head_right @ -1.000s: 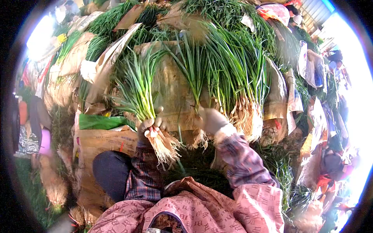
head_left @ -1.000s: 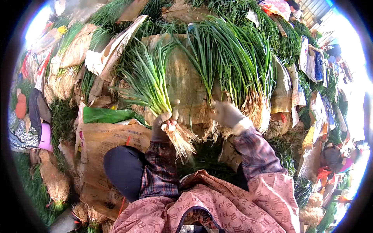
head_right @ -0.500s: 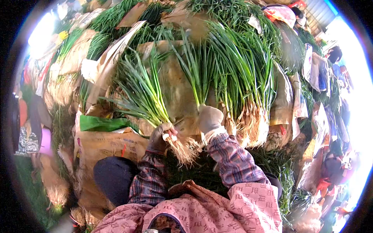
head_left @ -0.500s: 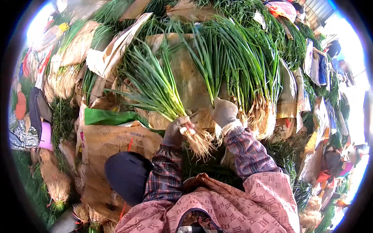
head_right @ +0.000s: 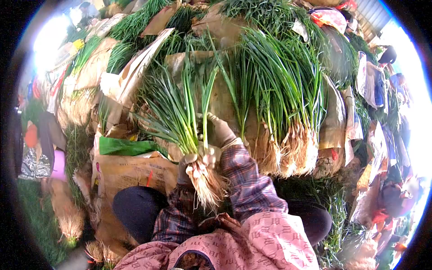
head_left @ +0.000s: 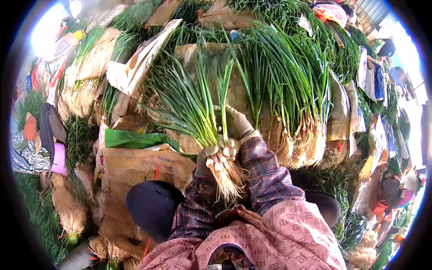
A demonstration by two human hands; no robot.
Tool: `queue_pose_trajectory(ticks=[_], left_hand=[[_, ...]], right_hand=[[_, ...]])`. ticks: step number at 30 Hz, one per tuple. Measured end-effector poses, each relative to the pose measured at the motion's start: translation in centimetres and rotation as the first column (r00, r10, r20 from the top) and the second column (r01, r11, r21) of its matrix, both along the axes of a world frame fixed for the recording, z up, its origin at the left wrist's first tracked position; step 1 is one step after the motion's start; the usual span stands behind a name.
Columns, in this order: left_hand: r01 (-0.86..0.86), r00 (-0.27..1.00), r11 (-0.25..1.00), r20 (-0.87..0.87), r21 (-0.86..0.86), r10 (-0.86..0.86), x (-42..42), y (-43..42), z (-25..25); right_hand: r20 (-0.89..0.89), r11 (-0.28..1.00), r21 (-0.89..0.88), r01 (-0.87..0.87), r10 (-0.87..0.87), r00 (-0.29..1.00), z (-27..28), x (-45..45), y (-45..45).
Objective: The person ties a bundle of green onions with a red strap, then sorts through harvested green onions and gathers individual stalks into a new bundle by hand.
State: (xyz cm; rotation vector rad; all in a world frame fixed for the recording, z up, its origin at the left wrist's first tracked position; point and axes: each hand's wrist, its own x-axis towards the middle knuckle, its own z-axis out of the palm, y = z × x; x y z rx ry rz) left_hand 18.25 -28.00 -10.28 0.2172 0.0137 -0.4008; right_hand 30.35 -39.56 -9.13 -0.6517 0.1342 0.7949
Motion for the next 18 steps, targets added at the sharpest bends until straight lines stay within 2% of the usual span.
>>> queue_pose_trajectory(ticks=[1, 2, 3, 4, 5, 6, 8, 9, 10, 13, 14, 17, 18], left_hand=[[-0.004, 0.994, 0.999, 0.108, 0.038, 0.0, 0.0, 0.2, 0.8], [0.005, 0.996, 1.0, 0.085, 0.01, -0.006, -0.3, 0.3, 0.7], [0.013, 0.998, 1.0, 0.063, -0.019, -0.012, -0.4, 0.4, 0.5], [-0.011, 0.984, 0.999, 0.179, -0.031, 0.016, 0.1, 0.1, -0.6], [0.023, 0.974, 0.998, 0.224, -0.055, -0.01, -0.3, 0.7, -3.0], [0.057, 0.962, 0.995, 0.27, -0.077, -0.035, -0.6, 1.3, -5.4], [0.106, 0.946, 0.991, 0.315, -0.081, -0.075, -0.2, 2.0, -8.0], [0.077, 0.981, 0.994, 0.186, -0.073, -0.062, -0.6, 0.9, -3.8], [0.046, 0.998, 0.997, 0.052, -0.063, -0.043, -0.9, 0.3, -1.5], [-0.014, 0.999, 0.999, 0.047, -0.048, 0.017, -1.1, 0.6, -2.1], [0.002, 0.999, 0.997, 0.047, -0.079, 0.002, -1.2, 0.5, -2.4], [0.085, 0.995, 0.975, 0.062, -0.203, -0.074, -1.1, 0.5, -3.0], [0.106, 0.994, 0.965, 0.065, -0.24, -0.093, -1.1, 0.5, -3.0]], right_hand=[[0.063, 0.998, -0.043, 0.036, -0.033, 0.997, -1.4, 0.5, 0.4], [0.023, 0.995, -0.067, 0.071, -0.07, 0.997, -1.9, 0.7, 0.7], [-0.006, 0.994, 0.074, 0.077, -0.076, 0.997, -2.3, 1.0, 0.9], [-0.084, 0.988, 0.07, 0.138, -0.132, 0.988, -2.7, 1.1, 0.8], [-0.163, 0.978, 0.061, 0.199, -0.187, 0.969, -1.6, 0.7, 1.1], [-0.038, 0.951, -0.222, 0.214, -0.228, 0.973, -0.1, 0.3, 1.6], [-0.075, 0.992, -0.012, 0.123, -0.124, 0.989, -1.8, 0.7, 1.1], [-0.084, 0.993, 0.094, 0.074, -0.067, 0.994, -2.4, 1.0, 0.7], [-0.016, 0.984, 0.176, -0.005, 0.008, 1.0, -2.0, 0.9, 0.4], [0.066, 0.961, -0.261, 0.093, -0.078, 0.995, -1.7, 0.5, 1.5], [0.039, 0.928, -0.352, 0.119, -0.113, 0.993, 0.7, -0.5, 1.9], [-0.073, 0.984, 0.018, 0.178, -0.177, 0.982, 0.2, 0.1, 2.4], [0.006, 0.995, 0.005, 0.101, -0.101, 0.995, -0.1, 0.5, 2.2]])
